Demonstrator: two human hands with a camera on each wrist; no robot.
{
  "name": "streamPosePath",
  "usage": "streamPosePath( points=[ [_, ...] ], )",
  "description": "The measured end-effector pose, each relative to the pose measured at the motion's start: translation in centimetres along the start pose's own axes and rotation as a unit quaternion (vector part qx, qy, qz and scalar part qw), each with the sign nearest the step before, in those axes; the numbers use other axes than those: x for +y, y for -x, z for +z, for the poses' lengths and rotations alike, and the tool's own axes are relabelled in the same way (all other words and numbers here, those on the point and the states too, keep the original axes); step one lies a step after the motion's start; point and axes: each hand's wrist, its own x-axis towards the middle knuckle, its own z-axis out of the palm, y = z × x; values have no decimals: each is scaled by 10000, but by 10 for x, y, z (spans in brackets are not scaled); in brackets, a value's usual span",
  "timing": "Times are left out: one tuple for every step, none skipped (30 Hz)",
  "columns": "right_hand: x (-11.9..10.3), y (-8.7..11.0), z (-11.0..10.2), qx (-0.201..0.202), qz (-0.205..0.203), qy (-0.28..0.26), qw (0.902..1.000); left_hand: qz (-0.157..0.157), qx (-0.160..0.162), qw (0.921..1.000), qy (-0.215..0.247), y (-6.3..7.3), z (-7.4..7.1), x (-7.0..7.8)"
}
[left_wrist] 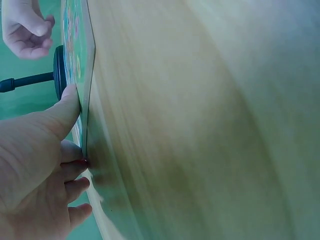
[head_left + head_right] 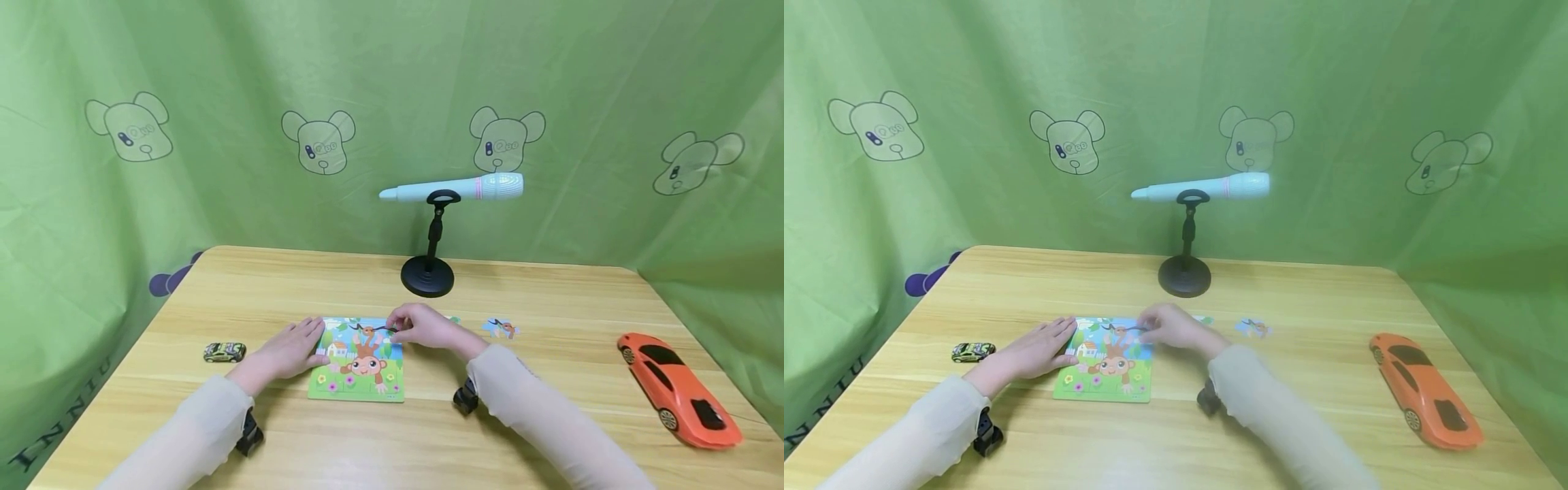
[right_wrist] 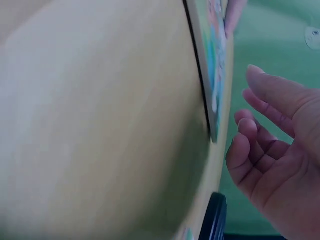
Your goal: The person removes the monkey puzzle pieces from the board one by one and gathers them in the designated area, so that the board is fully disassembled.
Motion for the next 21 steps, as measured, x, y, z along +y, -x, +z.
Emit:
streamPosePath(
  points=[
    [0,-2,3,-51,2,72,10000,-2,-2,10000,2,0,0,0],
    [0,-3,5,-100,-19,152,9998,0,-2,10000,6,0,0,0],
    [-1,-5,7,-161,-39,215,9996,-6,0,10000,0,0,0,0],
    [-2,-6,9,-219,-68,283,9993,-12,3,10000,-4,0,1,0],
    [-2,-7,11,-273,-94,331,9990,-21,6,10000,-10,0,1,0],
    [-3,-8,12,-319,-108,368,9988,-20,12,10000,-11,0,1,0],
    [-3,-9,13,-349,-124,388,9986,-18,17,10000,-14,0,1,0],
    [-3,-9,14,-374,-146,378,9985,-18,24,10000,-12,0,1,0],
    [-4,-10,15,-402,-163,353,9984,-25,26,10000,-11,0,1,0],
    [-4,-10,15,-413,-188,352,9983,-19,29,10000,-8,0,1,0],
    [-4,-10,16,-400,-289,371,9981,-15,30,10000,-5,0,1,0],
    [-6,-10,16,-399,-303,366,9981,-10,30,10000,4,0,1,0],
    [-6,-10,16,-403,-292,353,9981,-14,27,10000,14,0,1,0],
    [-7,-10,16,-412,-253,349,9982,-15,24,10000,20,0,1,0],
    [-8,-10,16,-422,-196,381,9982,-19,18,10000,20,-1,1,0],
    [-9,-10,16,-420,-135,425,9981,-17,18,10000,20,-1,1,0],
    [-10,-11,17,-422,-79,451,9981,-18,14,10000,23,-1,1,0],
    [-10,-12,18,-445,61,433,9981,-16,12,10000,27,-1,1,0],
    [-10,-12,18,-456,130,448,9979,-16,12,10000,22,0,1,0],
    [-9,-13,19,-454,168,478,9977,-11,15,10000,14,0,1,0],
    [-10,-13,20,-447,189,492,9976,-8,15,10000,14,0,1,0]
  ],
)
